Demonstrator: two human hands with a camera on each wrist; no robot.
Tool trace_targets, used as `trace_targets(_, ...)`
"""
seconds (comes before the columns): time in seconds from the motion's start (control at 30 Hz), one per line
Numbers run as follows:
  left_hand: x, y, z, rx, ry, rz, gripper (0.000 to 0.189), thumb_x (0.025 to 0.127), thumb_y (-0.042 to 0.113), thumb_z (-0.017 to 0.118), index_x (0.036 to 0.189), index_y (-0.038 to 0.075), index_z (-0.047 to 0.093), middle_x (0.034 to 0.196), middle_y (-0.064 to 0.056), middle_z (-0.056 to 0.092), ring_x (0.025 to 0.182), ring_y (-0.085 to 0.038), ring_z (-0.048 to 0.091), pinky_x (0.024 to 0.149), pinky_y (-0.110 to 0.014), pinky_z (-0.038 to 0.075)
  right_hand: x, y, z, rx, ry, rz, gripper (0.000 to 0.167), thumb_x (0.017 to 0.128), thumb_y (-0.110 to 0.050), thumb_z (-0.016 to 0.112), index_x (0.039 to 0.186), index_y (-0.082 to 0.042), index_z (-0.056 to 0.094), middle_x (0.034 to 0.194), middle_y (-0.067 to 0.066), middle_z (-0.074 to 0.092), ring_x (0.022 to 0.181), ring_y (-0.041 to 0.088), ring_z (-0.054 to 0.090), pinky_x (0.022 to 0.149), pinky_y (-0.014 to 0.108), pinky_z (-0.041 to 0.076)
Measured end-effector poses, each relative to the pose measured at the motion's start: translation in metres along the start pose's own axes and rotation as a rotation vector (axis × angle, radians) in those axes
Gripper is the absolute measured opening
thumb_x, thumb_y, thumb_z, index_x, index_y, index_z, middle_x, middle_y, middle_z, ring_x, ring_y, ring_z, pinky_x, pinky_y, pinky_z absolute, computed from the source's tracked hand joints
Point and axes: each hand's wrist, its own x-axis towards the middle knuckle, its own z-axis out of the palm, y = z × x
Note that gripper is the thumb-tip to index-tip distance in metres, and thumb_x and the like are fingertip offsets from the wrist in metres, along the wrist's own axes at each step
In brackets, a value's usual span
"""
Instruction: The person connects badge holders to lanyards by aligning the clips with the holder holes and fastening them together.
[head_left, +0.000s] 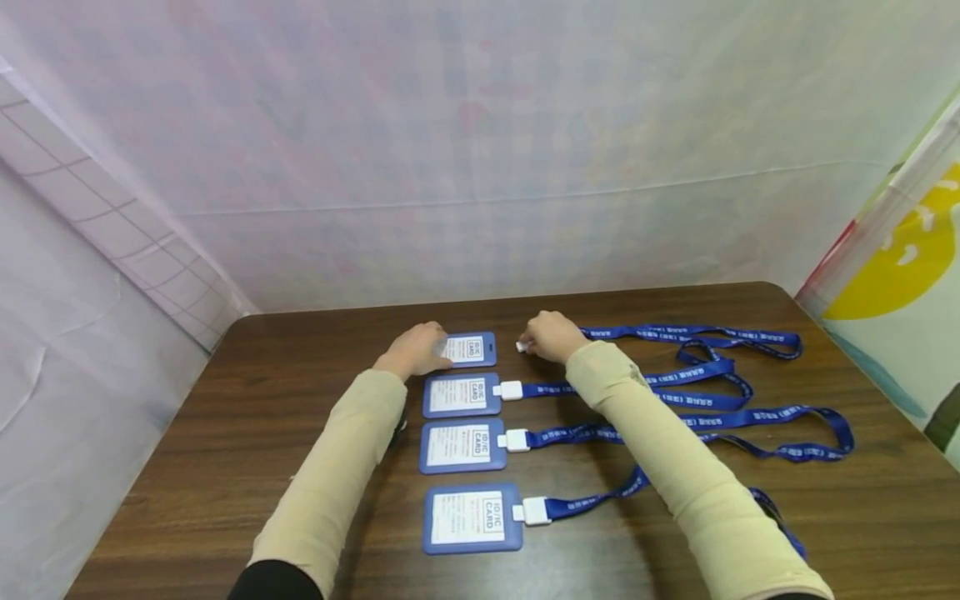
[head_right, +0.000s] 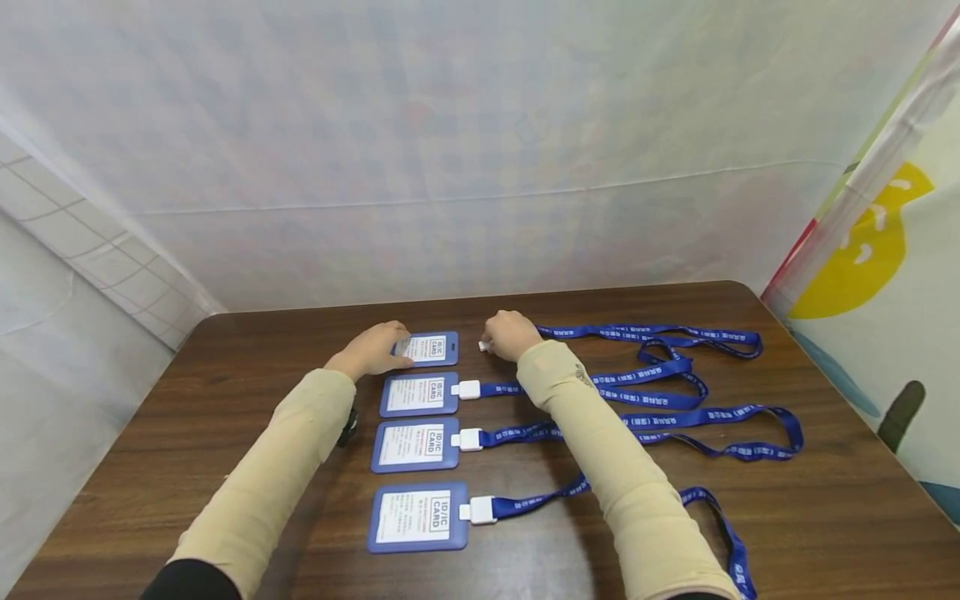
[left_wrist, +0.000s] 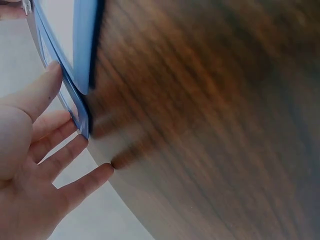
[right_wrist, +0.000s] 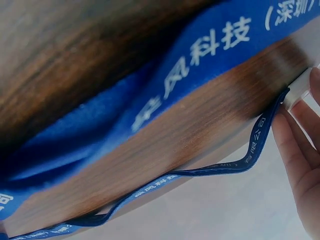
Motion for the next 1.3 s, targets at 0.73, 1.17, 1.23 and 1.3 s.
trace_targets(0.73, 0.0009, -0.0002, 0.0021, -0.022, -0.005, -0.053, 0.055, 0.08, 0.032, 0.069, 0.122, -0.001, 0.054, 0.127, -0.017, 0.049, 0.118, -0.031, 0.044, 0.1, -0.041, 0.035, 0.0012, -0.0028, 0.0038, -0.044, 0.028, -0.007, 0.011, 0.081, -0.014, 0.068, 0.089, -0.007, 0.073, 0.083, 0.006, 0.068, 0.076, 0.022, 0.064, 0.071, 0.032, 0.053)
trace_targets(1.17, 0.0017, 0.0022, -0.0005, -0.009, -0.004, -0.061, 0.054, 0.079, 0.032, 0.07, 0.12, 0.0, 0.056, 0.123, -0.016, 0.052, 0.115, -0.03, 0.047, 0.098, -0.041, 0.037, 0.0028, -0.0045, 0.0047, -0.065, 0.032, -0.011, 0.011, 0.082, -0.017, 0.067, 0.083, -0.007, 0.072, 0.076, 0.004, 0.066, 0.069, 0.02, 0.062, 0.066, 0.031, 0.053)
trace_targets(1.23, 0.0016, 0.0024, -0.0007, -0.009, -0.003, -0.06, 0.054, 0.079, 0.032, 0.07, 0.12, 0.0, 0.056, 0.123, -0.016, 0.052, 0.115, -0.031, 0.047, 0.098, -0.041, 0.037, 0.0029, -0.0047, 0.0049, -0.062, 0.037, -0.015, 0.011, 0.082, -0.017, 0.067, 0.083, -0.007, 0.072, 0.076, 0.004, 0.066, 0.069, 0.02, 0.062, 0.065, 0.031, 0.053)
trace_targets(1.3, 0.0015, 0.0026, -0.0006, -0.01, 0.001, -0.06, 0.054, 0.079, 0.032, 0.071, 0.12, 0.0, 0.057, 0.123, -0.016, 0.052, 0.115, -0.031, 0.047, 0.098, -0.041, 0.037, 0.0033, -0.0045, 0.0056, -0.061, 0.042, -0.018, 0.011, 0.082, -0.017, 0.068, 0.084, -0.008, 0.072, 0.076, 0.004, 0.066, 0.069, 0.02, 0.062, 0.065, 0.031, 0.053)
